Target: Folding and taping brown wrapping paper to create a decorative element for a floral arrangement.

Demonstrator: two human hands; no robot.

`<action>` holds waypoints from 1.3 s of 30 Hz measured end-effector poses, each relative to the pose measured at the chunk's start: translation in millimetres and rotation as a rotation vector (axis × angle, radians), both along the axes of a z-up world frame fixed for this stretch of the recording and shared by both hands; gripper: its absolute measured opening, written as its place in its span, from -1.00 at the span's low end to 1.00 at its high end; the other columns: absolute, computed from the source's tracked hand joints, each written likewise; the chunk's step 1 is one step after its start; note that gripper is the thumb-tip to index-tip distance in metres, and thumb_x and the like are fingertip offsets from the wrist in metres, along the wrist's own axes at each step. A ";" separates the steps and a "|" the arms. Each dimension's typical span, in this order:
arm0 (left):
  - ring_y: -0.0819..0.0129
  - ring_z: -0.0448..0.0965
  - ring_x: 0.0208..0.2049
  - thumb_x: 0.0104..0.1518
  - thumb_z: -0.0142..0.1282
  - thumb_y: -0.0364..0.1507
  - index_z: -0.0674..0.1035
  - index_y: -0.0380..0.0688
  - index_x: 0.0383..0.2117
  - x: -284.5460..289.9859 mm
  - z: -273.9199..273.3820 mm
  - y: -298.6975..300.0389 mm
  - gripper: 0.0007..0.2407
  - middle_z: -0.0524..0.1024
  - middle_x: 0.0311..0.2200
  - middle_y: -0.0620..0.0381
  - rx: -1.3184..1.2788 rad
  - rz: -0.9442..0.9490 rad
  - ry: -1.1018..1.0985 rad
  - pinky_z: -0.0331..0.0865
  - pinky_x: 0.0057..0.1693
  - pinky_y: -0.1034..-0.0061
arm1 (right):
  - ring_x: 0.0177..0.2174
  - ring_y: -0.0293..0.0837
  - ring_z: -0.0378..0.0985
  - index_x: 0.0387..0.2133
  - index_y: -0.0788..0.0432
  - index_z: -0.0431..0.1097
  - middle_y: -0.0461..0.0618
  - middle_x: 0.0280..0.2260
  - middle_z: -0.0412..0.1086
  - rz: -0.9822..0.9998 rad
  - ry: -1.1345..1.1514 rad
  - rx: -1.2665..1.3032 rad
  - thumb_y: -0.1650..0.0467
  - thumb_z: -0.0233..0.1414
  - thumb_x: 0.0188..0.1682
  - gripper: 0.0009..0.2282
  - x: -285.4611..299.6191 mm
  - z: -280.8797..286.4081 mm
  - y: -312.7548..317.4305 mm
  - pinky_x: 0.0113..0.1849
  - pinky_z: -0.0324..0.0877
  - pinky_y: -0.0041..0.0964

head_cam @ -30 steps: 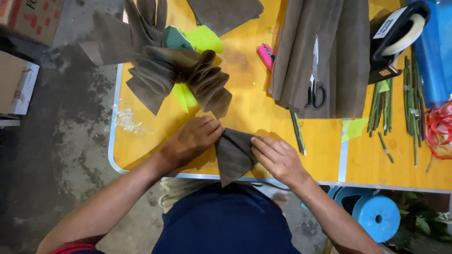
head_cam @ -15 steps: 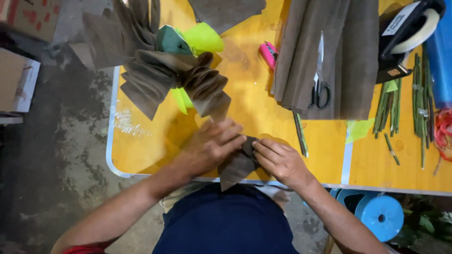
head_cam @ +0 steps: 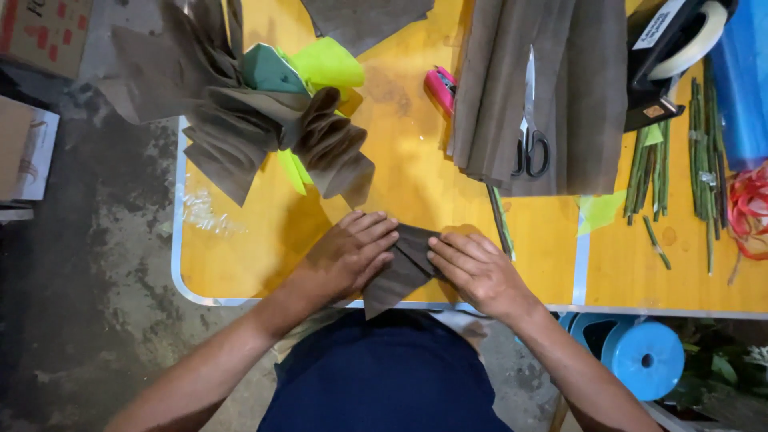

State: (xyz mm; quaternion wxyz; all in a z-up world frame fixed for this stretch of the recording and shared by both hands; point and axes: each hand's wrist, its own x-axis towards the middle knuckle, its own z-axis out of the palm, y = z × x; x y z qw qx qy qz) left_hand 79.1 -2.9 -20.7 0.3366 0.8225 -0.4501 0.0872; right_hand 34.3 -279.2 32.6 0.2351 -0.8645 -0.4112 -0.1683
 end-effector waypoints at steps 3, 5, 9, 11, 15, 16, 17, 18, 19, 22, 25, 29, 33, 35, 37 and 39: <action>-0.01 0.60 0.02 0.29 0.10 -0.30 0.67 -0.17 -0.11 3.8 0.8 -6.7 -0.77 0.63 -0.07 0.00 -0.026 0.028 0.016 0.40 0.15 0.08 | -0.15 0.09 0.54 -0.24 0.17 0.55 0.01 -0.19 0.54 -0.071 0.025 -0.040 0.46 -0.08 0.00 -0.78 -0.9 6.3 2.2 -0.14 0.40 -0.04; 0.06 0.59 0.03 0.27 0.13 -0.29 0.68 -0.10 -0.14 3.4 -5.2 -8.1 -0.79 0.63 -0.07 0.06 -0.012 0.056 -0.034 0.40 0.13 0.14 | -0.26 0.05 0.50 -0.25 0.15 0.56 -0.03 -0.36 0.46 -0.144 -0.024 -0.055 0.40 0.01 0.00 -0.83 5.3 15.4 23.1 -0.21 0.37 -0.09; 0.11 0.59 0.01 0.22 0.19 -0.29 0.68 -0.03 -0.19 4.9 -8.8 -13.1 -0.83 0.62 -0.10 0.13 0.002 0.080 -0.113 0.42 0.08 0.19 | -0.40 0.03 0.39 -0.39 0.07 0.54 -0.08 -0.57 0.27 -0.324 -0.060 -0.083 0.38 0.12 -0.05 -0.94 19.6 -23.4 45.9 -0.37 0.28 -0.09; 0.10 0.59 -0.01 0.24 0.17 -0.31 0.68 -0.04 -0.21 11.4 -4.8 -9.1 -0.85 0.61 -0.10 0.14 -0.015 0.031 -0.055 0.44 0.04 0.18 | -0.31 0.01 0.42 -0.38 0.04 0.54 -0.09 -0.48 0.32 -0.385 0.055 -0.089 0.34 0.19 -0.10 -0.92 18.7 -27.9 46.5 -0.32 0.32 -0.09; 0.05 0.63 -0.12 0.22 0.17 -0.37 0.68 -0.10 -0.37 20.3 15.5 -1.1 -0.89 0.64 -0.21 0.16 0.034 0.021 0.254 0.47 -0.03 0.18 | -0.05 -0.06 0.40 -0.22 -0.01 0.47 -0.14 -0.17 0.40 -0.473 0.337 -0.237 0.38 0.19 -0.13 -0.80 5.2 -24.9 40.2 -0.10 0.34 -0.20; 0.05 0.63 -0.12 0.22 0.17 -0.37 0.68 -0.10 -0.37 22.1 22.2 -0.5 -0.89 0.64 -0.21 0.16 0.029 0.018 0.251 0.47 -0.03 0.18 | -0.05 -0.06 0.40 -0.22 -0.01 0.47 -0.14 -0.17 0.40 -0.477 0.332 -0.241 0.38 0.19 -0.13 -0.80 5.0 -22.6 41.9 -0.10 0.34 -0.20; -0.02 0.62 -0.14 0.20 0.16 -0.32 0.65 -0.08 -0.35 23.7 28.8 -0.6 -0.87 0.63 -0.28 0.07 0.093 0.075 0.343 0.46 -0.03 0.13 | -0.04 -0.07 0.40 -0.20 -0.02 0.45 -0.14 -0.17 0.40 -0.483 0.340 -0.243 0.35 0.17 -0.09 -0.81 4.4 -20.4 43.0 -0.10 0.33 -0.20; -0.09 0.62 -0.16 0.19 0.16 -0.27 0.61 -0.07 -0.32 26.6 35.2 -1.6 -0.84 0.61 -0.34 -0.01 0.157 0.127 0.431 0.46 -0.02 0.07 | -0.04 -0.09 0.40 -0.18 -0.03 0.44 -0.14 -0.16 0.40 -0.494 0.345 -0.244 0.32 0.15 -0.04 -0.82 4.4 -18.3 43.3 -0.10 0.32 -0.21; -0.09 0.62 -0.16 0.19 0.16 -0.27 0.61 -0.07 -0.32 34.1 26.8 -10.1 -0.84 0.61 -0.34 -0.01 0.151 0.119 0.425 0.46 -0.02 0.07 | -0.04 -0.09 0.40 -0.18 -0.03 0.44 -0.14 -0.16 0.40 -0.502 0.338 -0.248 0.32 0.15 -0.04 -0.82 5.7 -21.1 40.3 -0.10 0.32 -0.21; -0.02 0.64 -0.28 0.00 0.30 -0.16 0.62 0.03 -0.30 44.3 0.6 -20.6 -0.74 0.63 -0.34 0.10 0.562 0.281 0.265 0.45 -0.16 0.06 | -0.02 -0.08 0.40 -0.17 -0.01 0.43 -0.12 -0.16 0.39 -0.463 0.295 -0.253 0.29 0.11 0.01 -0.83 6.2 -22.5 42.7 -0.09 0.32 -0.22; -0.08 0.60 -0.10 0.05 0.27 -0.17 0.58 -0.01 -0.26 47.2 -9.3 -24.2 -0.73 0.60 -0.28 0.04 0.583 0.216 0.380 0.43 -0.05 0.04 | -0.05 -0.05 0.41 -0.07 0.03 0.46 -0.10 -0.18 0.38 -0.452 0.318 -0.245 0.29 0.11 0.03 -0.77 9.9 -9.8 46.0 -0.11 0.32 -0.22; 0.01 0.62 -0.06 0.07 0.24 -0.12 0.61 0.04 -0.23 52.9 25.7 -33.9 -0.72 0.62 -0.22 0.06 0.709 0.232 0.504 0.42 0.03 0.18 | -0.05 0.00 0.37 0.00 0.04 0.47 -0.06 -0.13 0.33 -0.378 0.474 -0.220 0.25 0.08 0.05 -0.71 17.1 -2.7 43.3 -0.07 0.31 -0.16; 0.02 0.67 -0.09 0.05 0.25 -0.13 0.61 0.06 -0.20 57.8 50.7 -32.6 -0.71 0.66 -0.24 0.06 0.822 0.192 0.490 0.43 0.02 0.21 | -0.04 0.05 0.36 -0.05 0.07 0.49 -0.04 -0.11 0.31 -0.336 0.528 -0.227 0.26 0.12 0.01 -0.72 24.1 7.9 45.2 -0.04 0.32 -0.10; 0.02 0.67 -0.09 0.07 0.25 -0.13 0.63 0.06 -0.22 51.2 66.4 -30.0 -0.73 0.66 -0.24 0.05 0.778 0.193 0.551 0.46 0.02 0.21 | -0.03 0.05 0.36 -0.06 0.07 0.49 -0.04 -0.10 0.31 -0.332 0.557 -0.205 0.27 0.14 0.00 -0.73 27.6 9.0 43.5 -0.02 0.32 -0.09; 0.01 0.67 -0.08 0.08 0.25 -0.14 0.64 0.07 -0.25 41.6 77.2 -24.9 -0.75 0.66 -0.24 0.04 0.737 0.190 0.615 0.50 0.01 0.21 | -0.02 0.05 0.36 -0.08 0.07 0.49 -0.05 -0.10 0.31 -0.330 0.592 -0.181 0.28 0.16 -0.02 -0.74 26.8 17.1 41.4 -0.01 0.31 -0.07; 0.08 0.64 -0.31 0.11 0.22 -0.31 0.67 0.10 -0.47 36.2 85.5 -18.9 -0.93 0.56 -0.45 0.16 0.561 0.103 0.292 0.46 -0.17 0.24 | -0.08 0.19 0.44 -0.19 0.20 0.47 0.09 -0.16 0.39 -0.236 0.616 -0.078 0.35 0.20 -0.07 -0.76 28.4 34.5 37.2 -0.08 0.37 0.09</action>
